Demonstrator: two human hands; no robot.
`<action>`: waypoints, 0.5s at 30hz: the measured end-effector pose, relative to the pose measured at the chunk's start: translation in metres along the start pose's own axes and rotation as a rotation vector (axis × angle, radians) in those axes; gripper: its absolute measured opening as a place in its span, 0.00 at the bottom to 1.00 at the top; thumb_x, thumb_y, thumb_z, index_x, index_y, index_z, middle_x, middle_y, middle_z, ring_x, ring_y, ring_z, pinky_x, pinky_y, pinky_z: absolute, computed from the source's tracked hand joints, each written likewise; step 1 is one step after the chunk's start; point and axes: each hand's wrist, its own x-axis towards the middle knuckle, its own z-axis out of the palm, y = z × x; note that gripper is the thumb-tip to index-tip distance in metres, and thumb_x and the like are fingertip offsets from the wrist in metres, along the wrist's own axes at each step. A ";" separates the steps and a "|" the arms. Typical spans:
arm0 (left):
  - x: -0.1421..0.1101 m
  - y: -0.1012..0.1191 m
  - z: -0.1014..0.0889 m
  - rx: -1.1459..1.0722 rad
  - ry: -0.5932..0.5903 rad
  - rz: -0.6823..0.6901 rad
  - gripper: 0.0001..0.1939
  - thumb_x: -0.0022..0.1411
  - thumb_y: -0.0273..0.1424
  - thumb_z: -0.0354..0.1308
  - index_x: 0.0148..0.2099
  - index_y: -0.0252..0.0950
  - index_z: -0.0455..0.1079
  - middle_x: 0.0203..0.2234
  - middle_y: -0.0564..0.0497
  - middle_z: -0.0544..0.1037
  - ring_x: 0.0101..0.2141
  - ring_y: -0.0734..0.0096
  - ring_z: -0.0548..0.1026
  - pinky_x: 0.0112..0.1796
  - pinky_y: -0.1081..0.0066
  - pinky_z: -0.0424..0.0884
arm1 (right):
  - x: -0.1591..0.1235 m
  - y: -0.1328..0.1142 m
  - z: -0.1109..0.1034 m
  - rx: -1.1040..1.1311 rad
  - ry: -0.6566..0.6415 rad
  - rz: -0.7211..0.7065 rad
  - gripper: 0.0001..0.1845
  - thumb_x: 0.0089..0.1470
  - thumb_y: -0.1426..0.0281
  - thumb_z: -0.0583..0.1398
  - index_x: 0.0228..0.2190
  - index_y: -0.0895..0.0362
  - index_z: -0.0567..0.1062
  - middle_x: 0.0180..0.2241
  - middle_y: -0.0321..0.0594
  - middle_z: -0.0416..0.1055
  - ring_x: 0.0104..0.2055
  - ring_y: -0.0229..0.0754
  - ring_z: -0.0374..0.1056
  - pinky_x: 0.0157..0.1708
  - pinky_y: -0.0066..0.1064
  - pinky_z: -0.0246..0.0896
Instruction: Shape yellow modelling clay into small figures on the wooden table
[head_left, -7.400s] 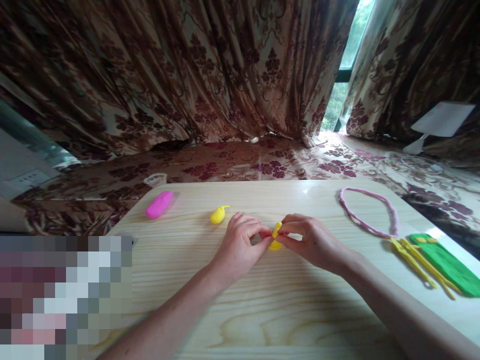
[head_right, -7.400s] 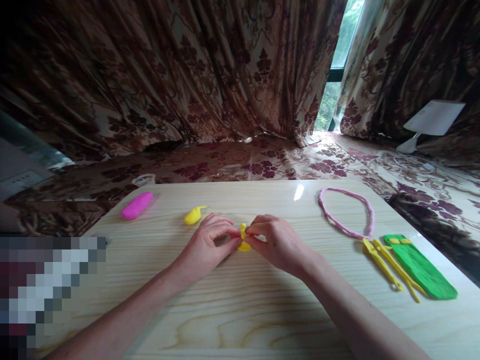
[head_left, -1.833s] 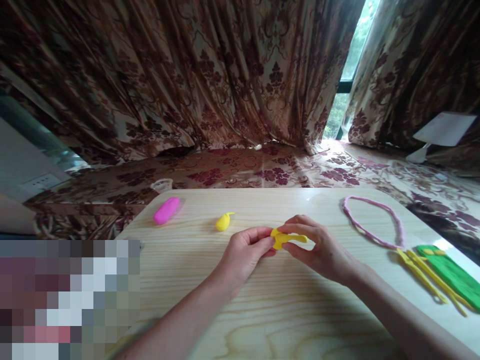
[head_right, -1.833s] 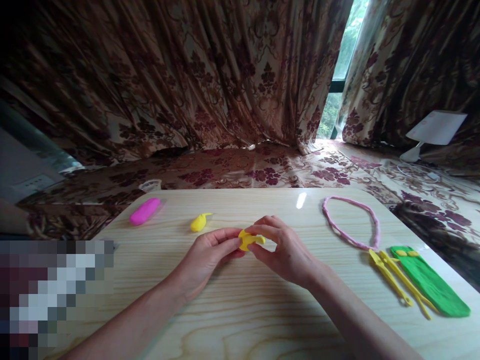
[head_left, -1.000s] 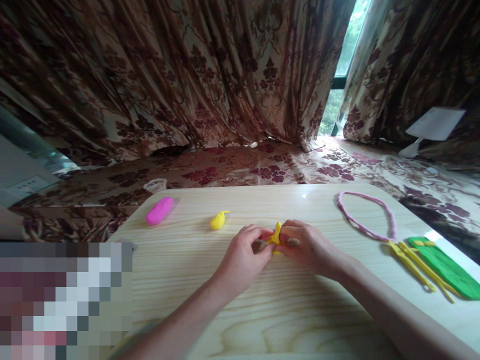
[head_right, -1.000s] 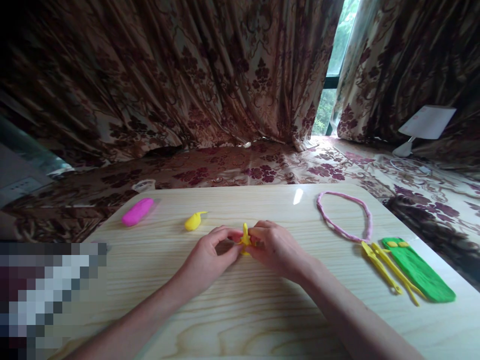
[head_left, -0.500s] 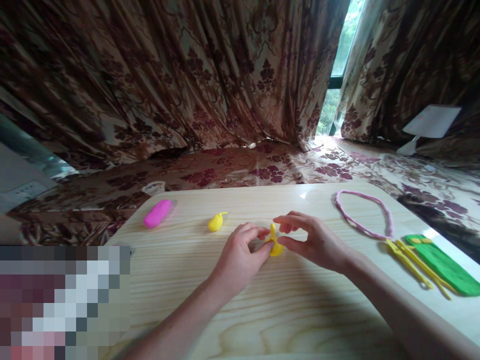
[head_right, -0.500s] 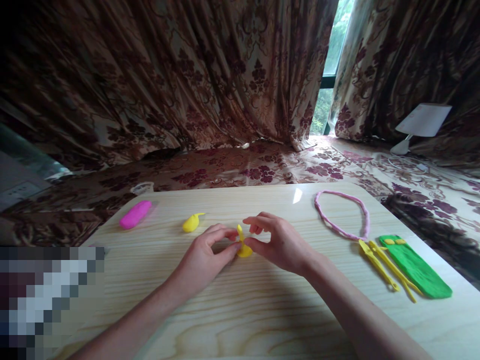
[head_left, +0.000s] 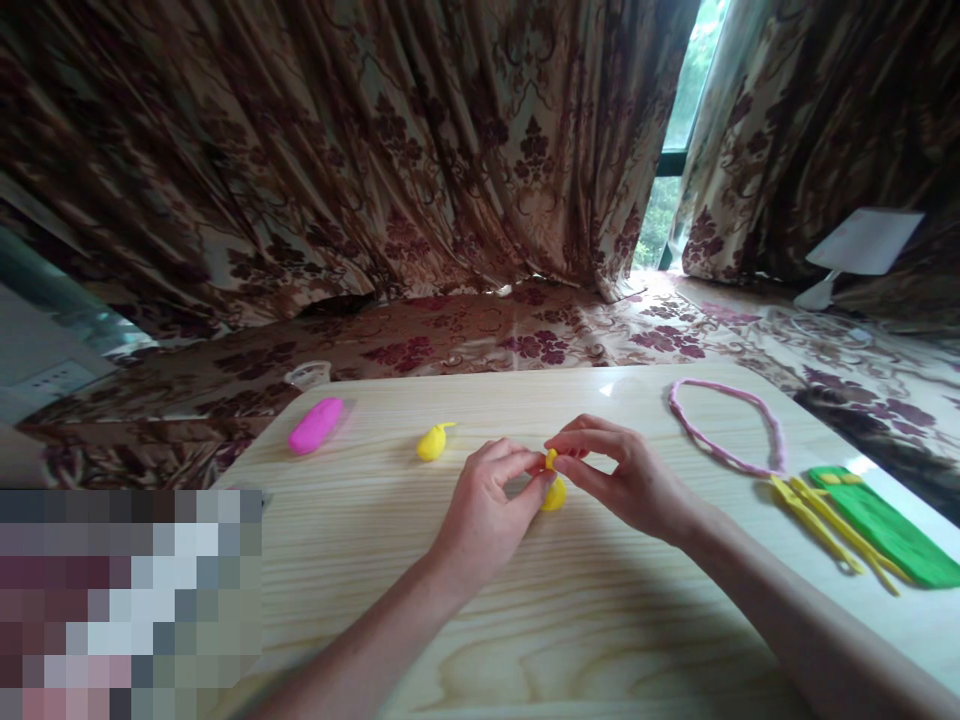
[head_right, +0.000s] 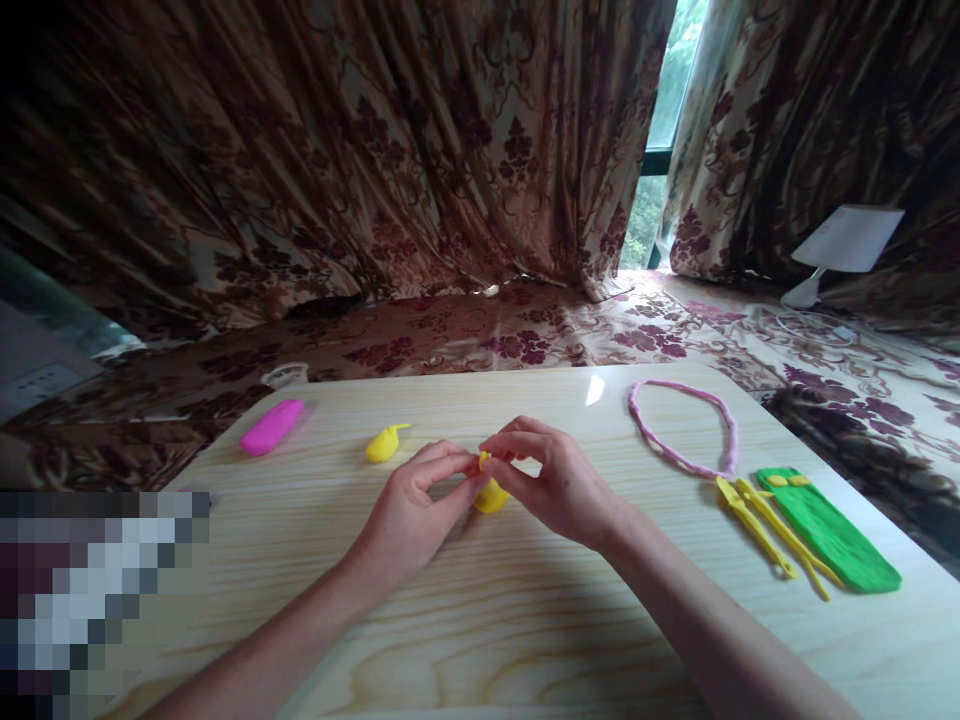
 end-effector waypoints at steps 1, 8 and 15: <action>0.000 0.001 0.000 -0.002 -0.002 -0.001 0.07 0.58 0.30 0.55 0.36 0.39 0.76 0.32 0.49 0.74 0.37 0.63 0.71 0.43 0.67 0.65 | 0.000 0.000 0.000 0.007 -0.001 -0.002 0.10 0.56 0.72 0.58 0.40 0.56 0.76 0.35 0.41 0.71 0.35 0.39 0.69 0.34 0.29 0.64; 0.000 0.002 0.005 -0.047 -0.010 -0.043 0.06 0.57 0.28 0.57 0.34 0.39 0.75 0.30 0.50 0.73 0.37 0.63 0.70 0.42 0.66 0.63 | 0.002 -0.001 0.002 0.052 0.023 0.012 0.08 0.55 0.71 0.58 0.34 0.56 0.78 0.32 0.40 0.71 0.34 0.39 0.69 0.35 0.30 0.63; 0.002 0.010 -0.006 -0.285 0.057 -0.154 0.11 0.54 0.33 0.60 0.41 0.39 0.75 0.42 0.49 0.75 0.48 0.62 0.68 0.53 0.65 0.57 | 0.002 -0.002 -0.006 0.224 0.168 0.174 0.16 0.58 0.62 0.55 0.45 0.54 0.74 0.41 0.42 0.73 0.44 0.44 0.69 0.45 0.35 0.62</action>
